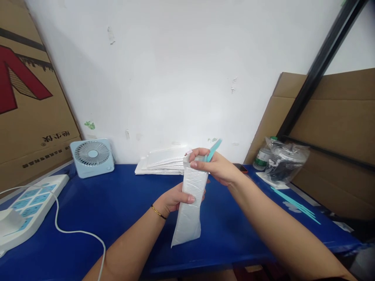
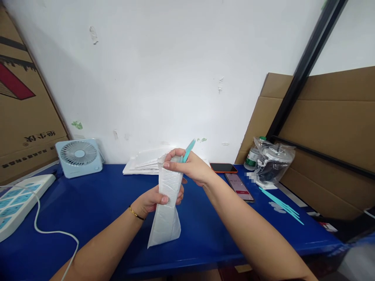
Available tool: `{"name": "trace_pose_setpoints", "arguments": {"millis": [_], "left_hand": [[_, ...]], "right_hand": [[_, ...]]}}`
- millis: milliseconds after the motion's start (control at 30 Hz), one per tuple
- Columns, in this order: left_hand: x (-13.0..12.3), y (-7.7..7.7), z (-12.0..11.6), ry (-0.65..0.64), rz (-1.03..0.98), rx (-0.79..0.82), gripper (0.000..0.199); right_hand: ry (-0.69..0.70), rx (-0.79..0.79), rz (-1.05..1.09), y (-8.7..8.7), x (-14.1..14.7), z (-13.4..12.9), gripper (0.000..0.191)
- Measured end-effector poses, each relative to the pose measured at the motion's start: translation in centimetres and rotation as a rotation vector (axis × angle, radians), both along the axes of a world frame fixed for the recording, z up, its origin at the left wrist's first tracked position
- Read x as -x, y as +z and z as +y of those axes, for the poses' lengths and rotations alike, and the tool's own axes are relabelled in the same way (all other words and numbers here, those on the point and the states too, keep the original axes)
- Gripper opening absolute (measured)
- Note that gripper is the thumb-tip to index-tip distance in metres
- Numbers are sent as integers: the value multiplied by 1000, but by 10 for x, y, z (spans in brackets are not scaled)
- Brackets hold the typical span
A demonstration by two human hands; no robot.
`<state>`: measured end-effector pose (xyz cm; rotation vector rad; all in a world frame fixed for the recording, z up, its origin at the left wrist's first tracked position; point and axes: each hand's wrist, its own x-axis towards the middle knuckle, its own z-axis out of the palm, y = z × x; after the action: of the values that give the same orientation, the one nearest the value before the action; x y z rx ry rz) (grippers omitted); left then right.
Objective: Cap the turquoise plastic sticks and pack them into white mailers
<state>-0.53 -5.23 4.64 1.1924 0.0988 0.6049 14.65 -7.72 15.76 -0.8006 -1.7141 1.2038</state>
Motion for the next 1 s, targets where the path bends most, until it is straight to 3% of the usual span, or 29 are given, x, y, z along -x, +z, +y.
{"name": "trace_pose_setpoints", "arguments": {"millis": [233, 333, 433, 567, 633, 667, 767, 833, 933, 1000], "left_hand": [[-2, 1, -4, -76, -120, 54, 71], [0, 6, -8, -109, -143, 77, 74], [1, 13, -9, -104, -74, 114, 72], [1, 11, 0, 163, 137, 182, 50], [0, 5, 6, 277, 182, 236, 40], [0, 0, 9, 275, 185, 281, 38], [-2, -12, 10, 93, 200, 472, 36], [-5, -16, 6, -57, 220, 556, 42], [-16, -14, -2, -197, 259, 514, 52], [-22, -7, -7, -147, 334, 388, 58]], "right_hand": [[-94, -42, 30, 4, -7, -1, 30], [-127, -62, -101, -1, -12, 4, 29], [-250, -137, -185, -5, -20, 13, 30], [-455, -259, -218, -9, -36, 24, 29], [-423, -296, -207, -12, -44, 26, 31], [-352, -315, -204, -14, -49, 26, 33], [-86, -389, -247, -24, -61, 20, 47], [9, -385, -300, -33, -69, 16, 51], [-30, -226, -315, -50, -86, 12, 30], [-189, -106, -214, -62, -105, 16, 28]]}}
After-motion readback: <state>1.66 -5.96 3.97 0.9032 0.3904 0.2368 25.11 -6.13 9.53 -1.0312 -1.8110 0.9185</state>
